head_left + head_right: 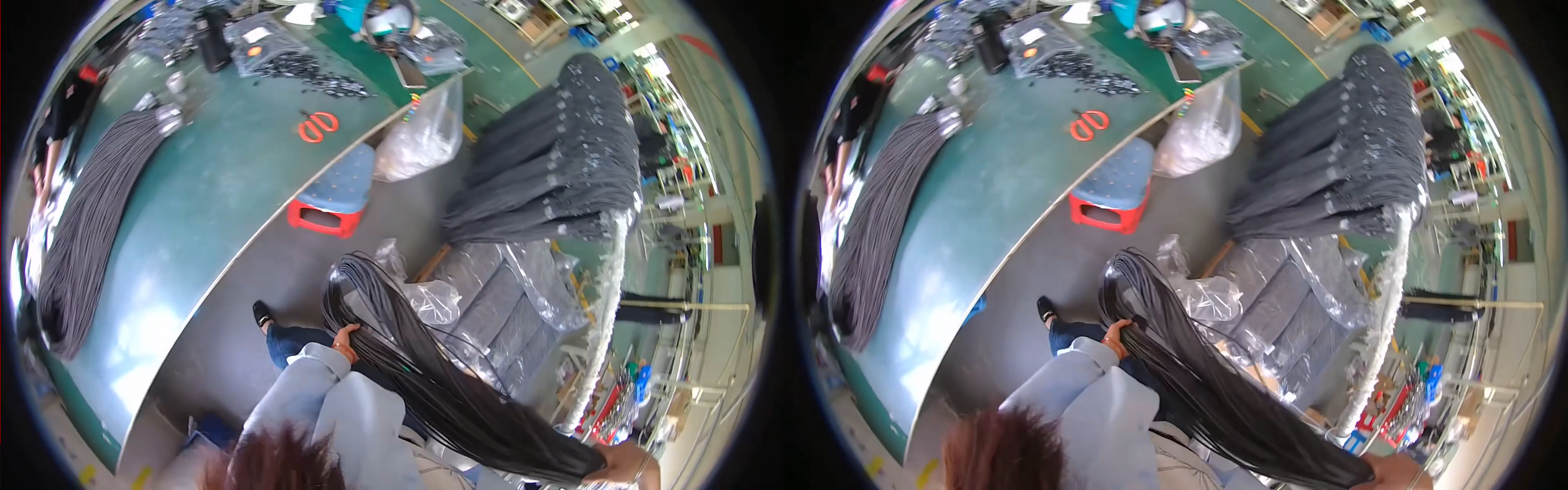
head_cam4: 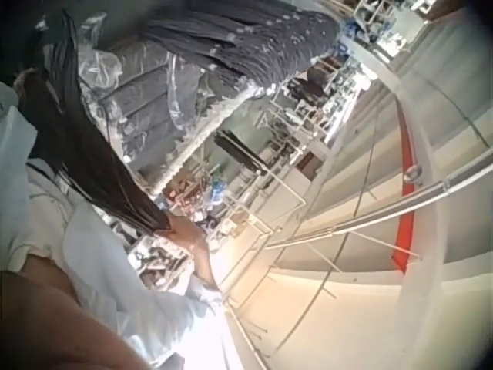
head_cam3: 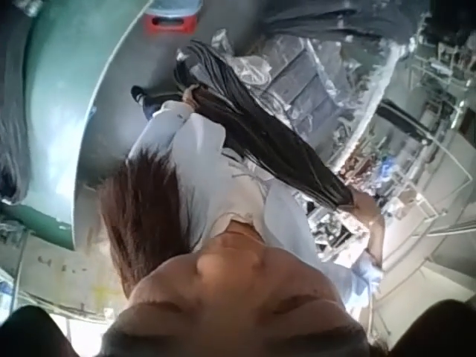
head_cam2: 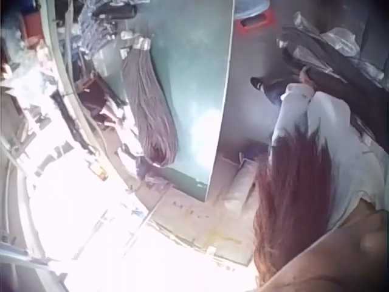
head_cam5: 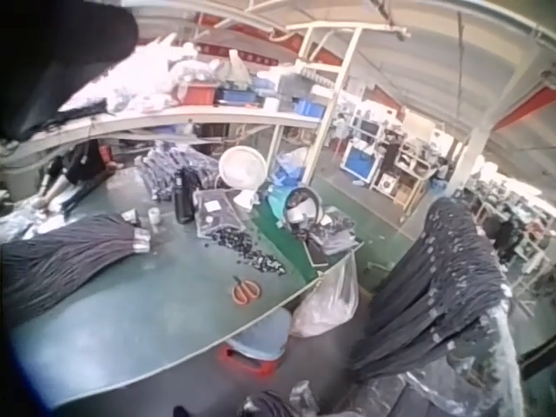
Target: Assembling, organizing, and tagging bundles of wire harnesses at a factory workstation.
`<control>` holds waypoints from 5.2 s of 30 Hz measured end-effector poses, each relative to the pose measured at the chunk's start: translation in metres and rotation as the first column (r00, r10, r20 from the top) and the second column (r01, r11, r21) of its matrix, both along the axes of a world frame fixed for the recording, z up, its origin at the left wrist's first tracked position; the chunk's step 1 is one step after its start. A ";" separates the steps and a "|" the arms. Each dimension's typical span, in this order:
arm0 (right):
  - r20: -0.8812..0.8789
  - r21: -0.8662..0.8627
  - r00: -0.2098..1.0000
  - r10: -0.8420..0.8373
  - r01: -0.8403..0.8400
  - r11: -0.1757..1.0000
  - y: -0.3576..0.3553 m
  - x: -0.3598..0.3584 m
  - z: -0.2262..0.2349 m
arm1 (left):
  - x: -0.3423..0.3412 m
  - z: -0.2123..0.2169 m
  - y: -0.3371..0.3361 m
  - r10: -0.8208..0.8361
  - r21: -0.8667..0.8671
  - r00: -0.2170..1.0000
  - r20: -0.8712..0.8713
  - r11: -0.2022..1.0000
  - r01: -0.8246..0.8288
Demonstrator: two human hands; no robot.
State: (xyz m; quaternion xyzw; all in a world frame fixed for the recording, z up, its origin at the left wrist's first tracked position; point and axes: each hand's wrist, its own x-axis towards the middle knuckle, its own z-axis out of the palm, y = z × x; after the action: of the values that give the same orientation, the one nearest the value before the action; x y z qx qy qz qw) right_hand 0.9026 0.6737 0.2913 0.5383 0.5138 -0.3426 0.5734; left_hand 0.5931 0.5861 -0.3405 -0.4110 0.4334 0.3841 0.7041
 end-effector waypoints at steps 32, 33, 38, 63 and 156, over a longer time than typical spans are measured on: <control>-0.331 0.895 -0.209 0.920 -0.380 0.235 0.125 -0.706 -0.065 | -0.593 0.372 -0.415 0.846 0.952 -0.439 -0.303 0.252 -0.172; -0.280 0.945 -0.287 0.916 -0.249 0.211 0.133 -0.739 -0.088 | -0.615 0.355 -0.388 0.846 0.945 -0.433 -0.312 0.230 -0.232; -0.302 0.938 -0.415 0.858 0.031 0.346 0.106 -0.841 -0.216 | -0.687 0.232 -0.385 0.872 0.852 -0.148 -0.466 0.397 -0.340; -0.691 0.056 0.632 -0.351 0.531 0.846 -0.093 -0.090 -0.773 | -0.213 -0.154 -0.062 -0.661 -0.006 0.275 -0.699 0.390 0.921; -0.517 -0.708 0.787 -0.335 -0.174 0.684 -0.488 -0.569 -0.485 | -0.112 0.203 -0.542 0.206 0.309 -0.291 -0.934 0.875 -0.373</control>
State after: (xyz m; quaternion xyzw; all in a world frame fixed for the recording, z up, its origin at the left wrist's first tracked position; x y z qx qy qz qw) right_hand 0.3334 0.1856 -0.1935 0.1496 0.4659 -0.6977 0.5232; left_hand 0.4813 0.0437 -0.1374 -0.0937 0.7167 0.6904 -0.0304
